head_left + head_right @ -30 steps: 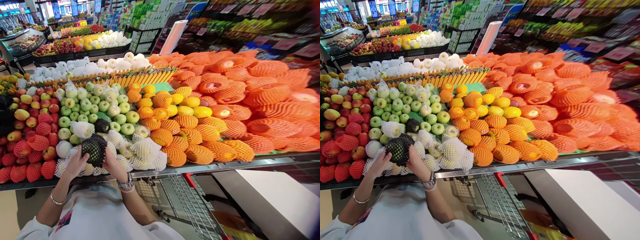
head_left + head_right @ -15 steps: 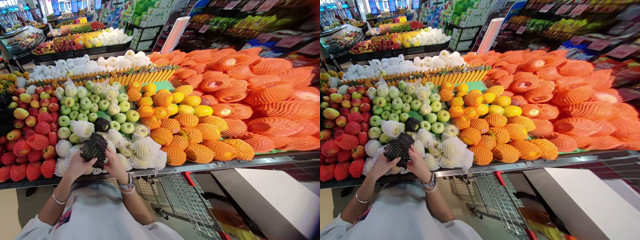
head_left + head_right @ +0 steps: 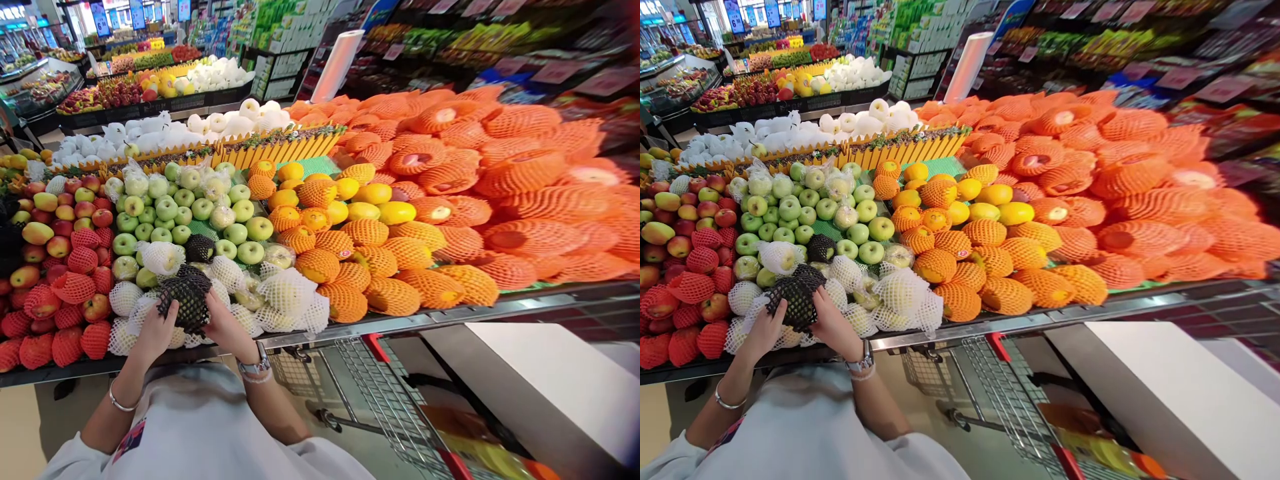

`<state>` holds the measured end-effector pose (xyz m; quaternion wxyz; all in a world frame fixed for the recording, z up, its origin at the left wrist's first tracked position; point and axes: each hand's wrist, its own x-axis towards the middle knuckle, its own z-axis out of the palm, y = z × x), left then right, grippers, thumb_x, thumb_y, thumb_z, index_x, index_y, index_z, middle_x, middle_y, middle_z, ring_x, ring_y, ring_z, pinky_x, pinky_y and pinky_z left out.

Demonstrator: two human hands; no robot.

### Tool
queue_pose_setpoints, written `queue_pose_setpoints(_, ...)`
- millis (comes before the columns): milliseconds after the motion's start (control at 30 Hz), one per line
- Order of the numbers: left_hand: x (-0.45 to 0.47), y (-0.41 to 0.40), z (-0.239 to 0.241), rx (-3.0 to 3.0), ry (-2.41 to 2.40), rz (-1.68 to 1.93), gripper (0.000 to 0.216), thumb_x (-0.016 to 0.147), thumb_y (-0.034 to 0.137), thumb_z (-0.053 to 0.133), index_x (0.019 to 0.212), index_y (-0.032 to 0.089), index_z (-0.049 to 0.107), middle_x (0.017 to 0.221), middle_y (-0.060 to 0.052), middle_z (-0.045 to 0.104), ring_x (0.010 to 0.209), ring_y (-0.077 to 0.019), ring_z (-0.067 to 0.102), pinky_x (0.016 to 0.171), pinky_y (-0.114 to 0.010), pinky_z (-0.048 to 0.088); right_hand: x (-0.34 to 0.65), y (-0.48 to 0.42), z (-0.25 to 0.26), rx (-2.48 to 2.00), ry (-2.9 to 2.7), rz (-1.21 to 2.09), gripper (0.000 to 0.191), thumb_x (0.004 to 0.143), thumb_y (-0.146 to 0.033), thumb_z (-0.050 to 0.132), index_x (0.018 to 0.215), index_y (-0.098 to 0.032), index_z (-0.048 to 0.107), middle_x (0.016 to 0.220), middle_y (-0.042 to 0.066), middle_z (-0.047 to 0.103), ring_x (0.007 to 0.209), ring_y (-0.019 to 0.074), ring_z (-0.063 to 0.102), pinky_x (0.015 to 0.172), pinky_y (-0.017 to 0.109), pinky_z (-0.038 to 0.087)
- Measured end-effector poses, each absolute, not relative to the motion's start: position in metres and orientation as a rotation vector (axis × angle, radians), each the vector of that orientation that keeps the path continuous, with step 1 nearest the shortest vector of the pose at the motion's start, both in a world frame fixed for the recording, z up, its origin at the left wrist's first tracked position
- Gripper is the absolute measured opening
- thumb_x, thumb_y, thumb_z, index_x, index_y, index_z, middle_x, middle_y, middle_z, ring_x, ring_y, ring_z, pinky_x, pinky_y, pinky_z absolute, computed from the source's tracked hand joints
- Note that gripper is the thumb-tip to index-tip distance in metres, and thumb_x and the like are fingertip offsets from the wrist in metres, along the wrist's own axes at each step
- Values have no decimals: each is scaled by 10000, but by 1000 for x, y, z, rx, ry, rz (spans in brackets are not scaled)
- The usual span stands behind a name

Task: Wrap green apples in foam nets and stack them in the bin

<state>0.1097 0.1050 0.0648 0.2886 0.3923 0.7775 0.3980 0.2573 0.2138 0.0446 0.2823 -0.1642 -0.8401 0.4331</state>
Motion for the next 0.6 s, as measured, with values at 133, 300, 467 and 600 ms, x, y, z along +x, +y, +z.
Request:
queue_pose_setpoints(133,103,103,67,949,1967,1121,490,930,498,419,1211,174,656,1368,-101,635,1407,-256,444,1205,-417,283,261,220,28,-384,-1965,1411,424,829,-202,686,1250,-216,638,1286,113,647,1201,274,604,1040,477,512)
queue_pose_setpoints(300,96,97,59,838,1983,1148,632,919,587,357,1264,125,616,1433,-132,575,1419,-246,430,1203,-383,299,251,215,-2,-499,-1488,1567,353,707,-441,840,999,-273,736,1068,45,705,999,242,680,924,421,595)
queue_pose_setpoints(467,93,91,38,844,2033,1268,684,885,662,378,1265,147,619,1420,-135,585,1421,-259,427,1200,-398,314,240,214,-5,-476,-1392,1635,493,668,-470,862,1104,-312,695,1237,41,641,1132,257,648,1033,446,542)
queue_pose_setpoints(600,90,88,32,849,2026,1339,689,848,691,421,1213,152,646,1359,-149,629,1384,-281,472,1183,-430,341,238,214,3,-394,-1533,1641,690,654,-452,879,1271,-311,606,1354,64,576,1274,272,562,1111,435,467)
